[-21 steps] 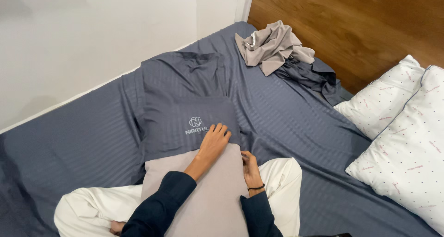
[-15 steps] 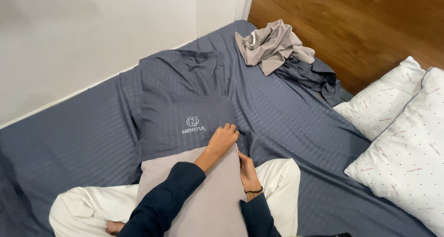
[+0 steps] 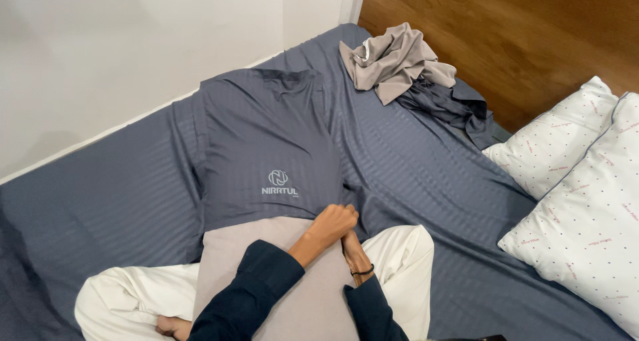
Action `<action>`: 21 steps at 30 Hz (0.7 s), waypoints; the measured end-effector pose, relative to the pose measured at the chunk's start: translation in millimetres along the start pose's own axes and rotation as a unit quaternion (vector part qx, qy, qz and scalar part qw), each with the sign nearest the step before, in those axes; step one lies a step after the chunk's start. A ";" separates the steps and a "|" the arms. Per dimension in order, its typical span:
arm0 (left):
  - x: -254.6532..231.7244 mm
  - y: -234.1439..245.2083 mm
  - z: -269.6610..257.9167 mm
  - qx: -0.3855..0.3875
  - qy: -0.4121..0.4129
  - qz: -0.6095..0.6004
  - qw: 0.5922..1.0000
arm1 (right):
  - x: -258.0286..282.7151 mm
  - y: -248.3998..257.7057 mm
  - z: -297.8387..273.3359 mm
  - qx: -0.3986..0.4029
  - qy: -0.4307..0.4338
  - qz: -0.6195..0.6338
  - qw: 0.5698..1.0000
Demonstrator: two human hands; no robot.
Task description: The person sits on a bed and puts a dark blue pillowcase onto a light-colored pillow. They align the corners, pull the fabric over the pillow, and smooth the surface to fit the case properly.
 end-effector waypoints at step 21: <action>73.7 186.6 -136.2 -0.224 0.265 -0.180 0.920 | 141.0 -46.1 -92.1 -0.306 0.263 -0.311 0.860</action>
Point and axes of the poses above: each hand's wrist, its own z-axis towards the middle knuckle, its own y-axis out of the back of the hand, x = y × z, the point moved 7 cm from there along z, towards the middle knuckle, and after that the axes turned 8 degrees about -z, right-handed, at the moved point
